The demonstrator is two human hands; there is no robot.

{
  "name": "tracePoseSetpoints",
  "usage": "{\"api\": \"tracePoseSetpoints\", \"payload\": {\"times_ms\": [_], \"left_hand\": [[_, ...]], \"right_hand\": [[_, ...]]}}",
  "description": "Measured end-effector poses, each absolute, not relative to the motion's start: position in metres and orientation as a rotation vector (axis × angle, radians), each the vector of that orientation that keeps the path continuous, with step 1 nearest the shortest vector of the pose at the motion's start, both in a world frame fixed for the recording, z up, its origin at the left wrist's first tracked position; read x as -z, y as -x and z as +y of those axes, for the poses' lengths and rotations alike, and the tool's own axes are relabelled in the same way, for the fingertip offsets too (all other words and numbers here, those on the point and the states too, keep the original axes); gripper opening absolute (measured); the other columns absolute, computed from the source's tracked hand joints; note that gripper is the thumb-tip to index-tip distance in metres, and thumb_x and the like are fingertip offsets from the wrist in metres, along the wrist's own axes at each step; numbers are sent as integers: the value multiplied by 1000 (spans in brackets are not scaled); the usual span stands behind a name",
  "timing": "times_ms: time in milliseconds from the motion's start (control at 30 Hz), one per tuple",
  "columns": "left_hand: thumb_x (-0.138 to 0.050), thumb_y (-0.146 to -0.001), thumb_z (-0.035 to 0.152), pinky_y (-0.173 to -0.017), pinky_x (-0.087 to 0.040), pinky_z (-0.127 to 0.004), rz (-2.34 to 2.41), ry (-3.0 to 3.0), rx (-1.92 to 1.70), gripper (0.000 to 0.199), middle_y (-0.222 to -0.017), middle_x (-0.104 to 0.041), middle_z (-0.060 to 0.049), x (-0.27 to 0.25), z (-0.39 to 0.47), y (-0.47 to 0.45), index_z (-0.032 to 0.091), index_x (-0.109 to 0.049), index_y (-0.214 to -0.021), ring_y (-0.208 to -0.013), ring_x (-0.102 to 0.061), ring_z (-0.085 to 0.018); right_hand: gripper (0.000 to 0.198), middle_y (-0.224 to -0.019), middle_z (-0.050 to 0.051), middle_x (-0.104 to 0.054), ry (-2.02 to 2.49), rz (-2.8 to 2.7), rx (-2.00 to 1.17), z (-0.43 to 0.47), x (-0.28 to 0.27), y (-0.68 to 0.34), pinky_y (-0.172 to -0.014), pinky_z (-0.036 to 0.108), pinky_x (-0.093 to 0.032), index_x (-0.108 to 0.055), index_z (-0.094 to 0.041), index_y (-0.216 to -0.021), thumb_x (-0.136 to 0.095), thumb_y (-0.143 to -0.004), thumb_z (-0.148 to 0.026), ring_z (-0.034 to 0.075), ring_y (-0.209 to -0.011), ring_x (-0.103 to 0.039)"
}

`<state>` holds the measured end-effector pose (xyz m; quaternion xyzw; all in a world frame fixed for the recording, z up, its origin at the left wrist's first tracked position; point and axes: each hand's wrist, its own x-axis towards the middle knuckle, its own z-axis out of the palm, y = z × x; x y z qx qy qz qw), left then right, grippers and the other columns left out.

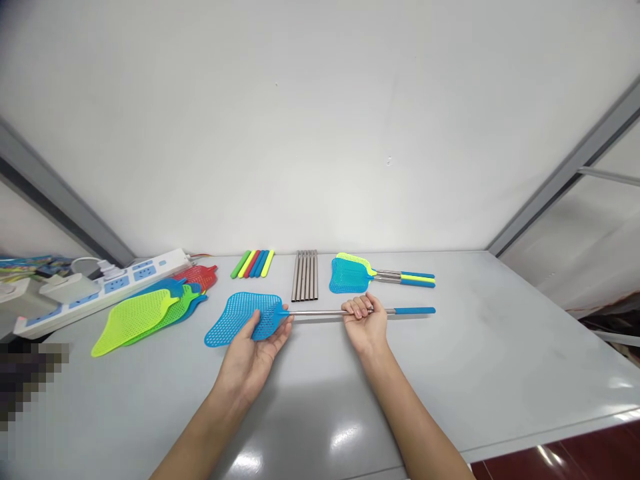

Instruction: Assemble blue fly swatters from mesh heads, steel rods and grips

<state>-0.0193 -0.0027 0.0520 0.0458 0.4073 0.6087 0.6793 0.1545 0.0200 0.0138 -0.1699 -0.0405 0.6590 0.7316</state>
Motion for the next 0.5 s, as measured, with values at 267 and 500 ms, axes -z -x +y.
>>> {"api": "tracePoseSetpoints", "payload": {"times_ms": [267,500], "left_hand": [[-42,-78,18,-59,-49,-28,950,-109,-1345,17,-78,-63,-12,-52,-3,23,10,-56,-82,-65,-61,-17],[-41,-75,14,-59,-49,-28,945,-92,-1394,16,-75,-63,-10,-53,-3,21,11,-56,-80,-63,-60,-16]], "right_hand": [[32,-43,-7,-14,409,-111,-1453,19,-12,-150,-42,20,-31,-14,-17,-52,-34,-76,-12,5,-35,-23],[31,-42,-7,-14,388,-72,-1461,19,-10,-149,-41,20,-31,-15,-18,-52,-35,-75,-12,6,-35,-24]]}}
